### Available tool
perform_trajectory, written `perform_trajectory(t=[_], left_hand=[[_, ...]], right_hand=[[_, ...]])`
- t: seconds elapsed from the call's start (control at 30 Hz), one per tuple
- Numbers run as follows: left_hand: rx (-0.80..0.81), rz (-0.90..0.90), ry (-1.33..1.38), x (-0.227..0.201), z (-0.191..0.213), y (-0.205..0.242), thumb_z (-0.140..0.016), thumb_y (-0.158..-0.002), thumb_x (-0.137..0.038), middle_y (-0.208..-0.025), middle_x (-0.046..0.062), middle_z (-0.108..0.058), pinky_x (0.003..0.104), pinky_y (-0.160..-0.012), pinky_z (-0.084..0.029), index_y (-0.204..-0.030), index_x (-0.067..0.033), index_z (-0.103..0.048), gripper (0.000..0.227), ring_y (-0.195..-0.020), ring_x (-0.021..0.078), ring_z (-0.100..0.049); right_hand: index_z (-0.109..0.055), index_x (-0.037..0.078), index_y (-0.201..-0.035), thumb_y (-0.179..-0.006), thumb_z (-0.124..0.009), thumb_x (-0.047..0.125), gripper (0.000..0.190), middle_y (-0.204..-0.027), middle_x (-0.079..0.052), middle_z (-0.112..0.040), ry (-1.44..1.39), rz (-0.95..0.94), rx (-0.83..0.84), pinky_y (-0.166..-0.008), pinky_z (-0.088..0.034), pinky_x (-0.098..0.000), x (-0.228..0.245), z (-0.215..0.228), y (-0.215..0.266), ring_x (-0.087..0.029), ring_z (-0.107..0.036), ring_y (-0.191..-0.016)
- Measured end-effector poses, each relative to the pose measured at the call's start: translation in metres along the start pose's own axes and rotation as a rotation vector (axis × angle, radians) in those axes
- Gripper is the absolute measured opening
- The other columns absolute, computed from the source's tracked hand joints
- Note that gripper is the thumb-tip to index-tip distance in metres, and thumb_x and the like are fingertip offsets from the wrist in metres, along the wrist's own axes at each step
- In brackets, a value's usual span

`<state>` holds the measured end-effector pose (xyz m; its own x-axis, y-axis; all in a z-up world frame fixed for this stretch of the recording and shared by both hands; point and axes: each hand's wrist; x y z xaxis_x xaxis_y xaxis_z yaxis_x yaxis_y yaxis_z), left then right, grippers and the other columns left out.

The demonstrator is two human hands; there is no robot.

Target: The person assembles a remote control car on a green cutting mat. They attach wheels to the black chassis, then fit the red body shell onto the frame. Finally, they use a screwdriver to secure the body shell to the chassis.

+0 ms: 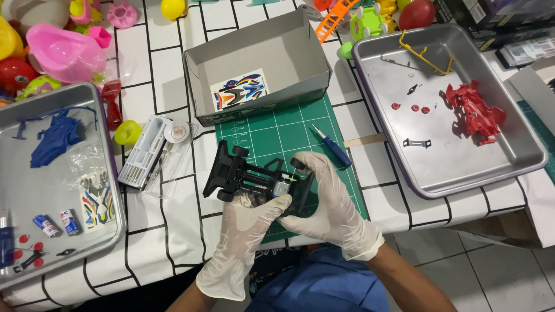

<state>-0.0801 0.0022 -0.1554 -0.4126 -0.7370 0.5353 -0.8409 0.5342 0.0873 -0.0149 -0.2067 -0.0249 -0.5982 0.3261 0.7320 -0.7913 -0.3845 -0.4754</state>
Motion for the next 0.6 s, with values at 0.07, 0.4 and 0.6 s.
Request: perform_trajectory(t=[0.07, 0.4, 0.6], left_hand=[[-0.41, -0.321, -0.753, 0.07, -0.09, -0.032, -0.078, -0.081, -0.024, -0.138, 0.021, -0.038, 0.038, -0.113, -0.036, -0.135, 0.0045, -0.037, 0.073, -0.128, 0.028, -0.039], [-0.835, -0.679, -1.745, 0.096, -0.123, -0.046, -0.098, -0.06, -0.003, -0.086, 0.015, -0.083, 0.032, -0.074, -0.063, -0.097, -0.0005, -0.083, 0.04, -0.08, 0.0184, -0.077], [-0.48, -0.736, -1.587, 0.096, -0.108, -0.029, -0.085, -0.07, 0.005, -0.108, 0.018, -0.08, 0.041, -0.096, -0.066, -0.122, -0.0022, -0.069, 0.056, -0.1, 0.0268, -0.08]], right_hand=[[-0.043, -0.001, -0.14, -0.068, -0.08, 0.021, 0.084, -0.132, -0.016, -0.054, 0.005, 0.001, 0.0, -0.11, -0.05, -0.041, 0.0, -0.002, -0.001, -0.03, -0.057, -0.123], [-0.054, -0.004, -0.13, -0.058, -0.091, 0.024, 0.085, -0.119, -0.02, -0.061, 0.023, 0.057, -0.105, -0.096, -0.058, -0.0482, -0.011, -0.01, 0.001, -0.039, -0.066, -0.112], [-0.039, 0.0, -0.147, -0.075, -0.082, 0.03, 0.089, -0.136, -0.022, -0.054, 0.062, 0.087, 0.0, -0.11, -0.053, -0.0435, -0.017, -0.007, 0.008, -0.035, -0.057, -0.129]])
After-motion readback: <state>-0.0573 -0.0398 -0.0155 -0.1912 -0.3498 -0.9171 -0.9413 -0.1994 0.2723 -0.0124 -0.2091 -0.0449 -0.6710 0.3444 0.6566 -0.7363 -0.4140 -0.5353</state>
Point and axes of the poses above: each hand's wrist, its own y-axis away from the middle knuckle, its own z-axis out of the back of the hand, x = y × z
